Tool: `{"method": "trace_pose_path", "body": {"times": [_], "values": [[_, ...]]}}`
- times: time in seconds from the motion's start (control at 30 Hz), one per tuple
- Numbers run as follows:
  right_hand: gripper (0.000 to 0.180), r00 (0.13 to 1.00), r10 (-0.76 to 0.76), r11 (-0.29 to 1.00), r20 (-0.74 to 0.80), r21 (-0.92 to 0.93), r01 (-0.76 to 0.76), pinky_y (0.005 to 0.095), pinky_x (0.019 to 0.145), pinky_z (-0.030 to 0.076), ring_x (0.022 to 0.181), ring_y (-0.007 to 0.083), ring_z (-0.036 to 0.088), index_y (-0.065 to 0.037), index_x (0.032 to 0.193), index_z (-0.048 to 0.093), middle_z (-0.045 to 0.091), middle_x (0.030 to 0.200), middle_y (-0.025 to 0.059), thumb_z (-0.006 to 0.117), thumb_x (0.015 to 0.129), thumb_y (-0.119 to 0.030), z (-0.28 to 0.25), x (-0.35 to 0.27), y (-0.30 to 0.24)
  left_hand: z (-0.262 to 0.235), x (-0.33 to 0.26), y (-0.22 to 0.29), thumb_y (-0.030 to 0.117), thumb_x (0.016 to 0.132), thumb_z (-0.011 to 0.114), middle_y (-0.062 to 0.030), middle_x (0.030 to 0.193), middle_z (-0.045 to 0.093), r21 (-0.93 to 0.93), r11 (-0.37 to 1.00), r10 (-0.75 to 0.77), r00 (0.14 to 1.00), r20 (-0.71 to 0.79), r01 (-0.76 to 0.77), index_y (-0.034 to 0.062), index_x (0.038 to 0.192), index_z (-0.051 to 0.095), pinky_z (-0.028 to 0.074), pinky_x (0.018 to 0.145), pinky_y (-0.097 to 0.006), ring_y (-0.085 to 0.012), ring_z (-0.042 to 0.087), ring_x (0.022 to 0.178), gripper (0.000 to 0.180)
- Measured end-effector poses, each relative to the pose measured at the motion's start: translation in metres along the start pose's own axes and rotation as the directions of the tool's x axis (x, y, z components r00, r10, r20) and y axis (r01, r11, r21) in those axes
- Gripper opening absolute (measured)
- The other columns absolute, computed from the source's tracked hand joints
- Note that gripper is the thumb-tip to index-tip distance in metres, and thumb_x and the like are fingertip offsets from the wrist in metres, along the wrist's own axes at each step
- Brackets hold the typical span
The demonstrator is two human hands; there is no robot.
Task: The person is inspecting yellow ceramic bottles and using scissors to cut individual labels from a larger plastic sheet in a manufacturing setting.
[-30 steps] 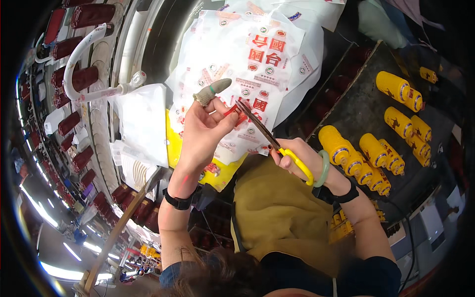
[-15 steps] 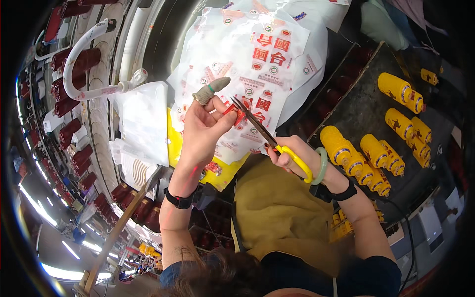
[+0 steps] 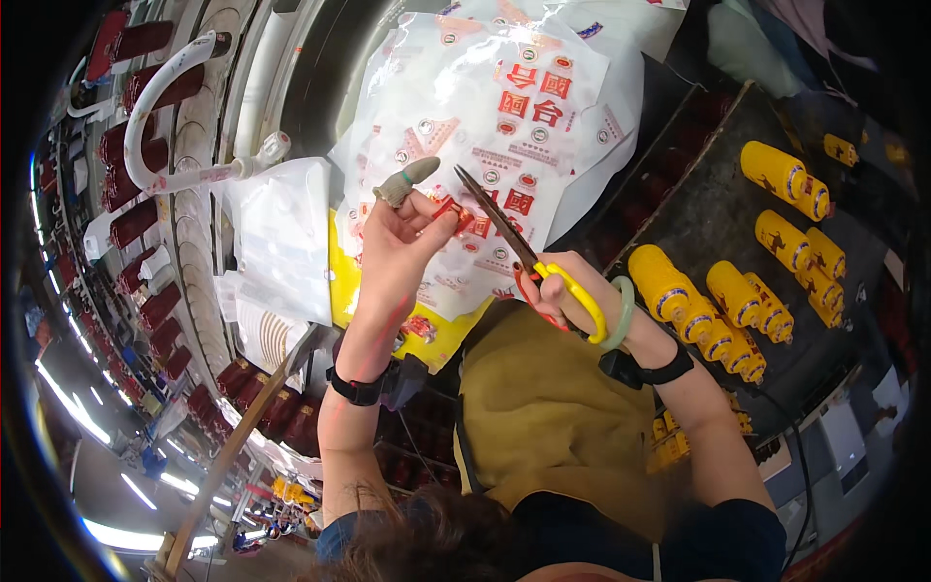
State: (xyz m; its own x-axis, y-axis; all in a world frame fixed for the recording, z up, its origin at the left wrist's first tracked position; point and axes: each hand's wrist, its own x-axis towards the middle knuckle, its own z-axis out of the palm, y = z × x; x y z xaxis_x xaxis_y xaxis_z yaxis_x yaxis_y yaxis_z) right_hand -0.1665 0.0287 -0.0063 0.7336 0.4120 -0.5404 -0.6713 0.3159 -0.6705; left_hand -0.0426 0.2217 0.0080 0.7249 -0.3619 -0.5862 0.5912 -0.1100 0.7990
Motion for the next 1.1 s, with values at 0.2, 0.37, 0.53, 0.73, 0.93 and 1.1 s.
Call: {"method": "trace_pose_path", "body": {"times": [0.2, 0.37, 0.53, 0.73, 0.93, 1.1], "values": [[0.072, 0.998, -0.026, 0.998, -0.062, -0.057, 0.022, 0.0212, 0.046, 0.037, 0.046, 0.0059, 0.042, -0.004, 0.077, 0.048, 0.039, 0.054, -0.0033, 0.039, 0.086, -0.074, -0.007, 0.000, 0.010, -0.028, 0.018, -0.030, 0.005, 0.082, 0.071, -0.0039, 0.082, 0.067, 0.367, 0.930, 0.041, 0.986, -0.160, 0.021, -0.0015, 0.126, 0.052, 0.049, 0.066, -0.021, -0.0096, 0.063, 0.073, 0.049], [0.066, 0.999, 0.043, 0.998, -0.003, 0.045, -0.042, 0.0247, 0.045, 0.040, 0.047, 0.0071, 0.043, -0.004, 0.077, 0.047, 0.042, 0.056, -0.0014, 0.036, 0.092, -0.067, -0.015, -0.003, 0.018, -0.035, 0.017, -0.042, 0.007, 0.080, 0.072, -0.0077, 0.082, 0.067, 0.777, 0.628, 0.277, 0.944, -0.181, -0.036, 0.0015, 0.123, 0.056, 0.050, 0.063, -0.024, -0.0113, 0.064, 0.068, 0.047], [0.072, 0.987, -0.105, 0.960, 0.125, 0.270, 0.069, 0.0239, 0.048, 0.041, 0.047, 0.0087, 0.043, -0.004, 0.078, 0.047, 0.039, 0.056, 0.0000, 0.029, 0.089, -0.073, -0.002, 0.001, 0.015, -0.028, -0.003, -0.035, 0.006, 0.084, 0.070, -0.0045, 0.084, 0.064, 0.630, 0.775, 0.263, 0.931, -0.253, -0.048, 0.0007, 0.124, 0.055, 0.050, 0.058, -0.023, -0.0086, 0.063, 0.067, 0.043], [0.088, 0.976, 0.174, 0.844, 0.129, 0.491, -0.216, 0.0249, 0.045, 0.042, 0.044, 0.0137, 0.045, -0.007, 0.078, 0.049, 0.043, 0.054, 0.0026, 0.024, 0.072, -0.091, 0.003, 0.054, 0.019, -0.032, -0.030, -0.029, 0.003, 0.084, 0.069, -0.0020, 0.080, 0.065, 0.579, 0.815, 0.201, 0.942, -0.268, -0.010, -0.0020, 0.122, 0.056, 0.046, 0.082, -0.025, -0.0085, 0.063, 0.081, 0.040], [0.086, 0.972, 0.133, 0.813, 0.192, 0.540, -0.218, 0.0278, 0.050, 0.037, 0.048, 0.0168, 0.043, -0.006, 0.076, 0.045, 0.042, 0.056, 0.0029, 0.019, 0.078, -0.088, -0.009, 0.062, 0.034, -0.023, -0.033, -0.032, -0.001, 0.083, 0.066, -0.0025, 0.086, 0.064, 0.198, 0.978, 0.121, 0.951, -0.284, -0.065, -0.0019, 0.125, 0.054, 0.047, 0.087, -0.029, -0.0088, 0.061, 0.074, 0.043], [0.088, 0.969, 0.137, 0.828, 0.205, 0.513, -0.226, 0.0272, 0.050, 0.038, 0.048, 0.0170, 0.042, -0.006, 0.076, 0.046, 0.042, 0.056, 0.0031, 0.013, 0.077, -0.088, -0.012, 0.062, 0.031, -0.014, -0.002, -0.039, -0.005, 0.088, 0.056, -0.0082, 0.092, 0.061, 0.474, 0.827, 0.352, 0.936, -0.021, -0.301, 0.0000, 0.123, 0.051, 0.048, 0.083, -0.028, -0.0145, 0.061, 0.089, 0.036]]}}
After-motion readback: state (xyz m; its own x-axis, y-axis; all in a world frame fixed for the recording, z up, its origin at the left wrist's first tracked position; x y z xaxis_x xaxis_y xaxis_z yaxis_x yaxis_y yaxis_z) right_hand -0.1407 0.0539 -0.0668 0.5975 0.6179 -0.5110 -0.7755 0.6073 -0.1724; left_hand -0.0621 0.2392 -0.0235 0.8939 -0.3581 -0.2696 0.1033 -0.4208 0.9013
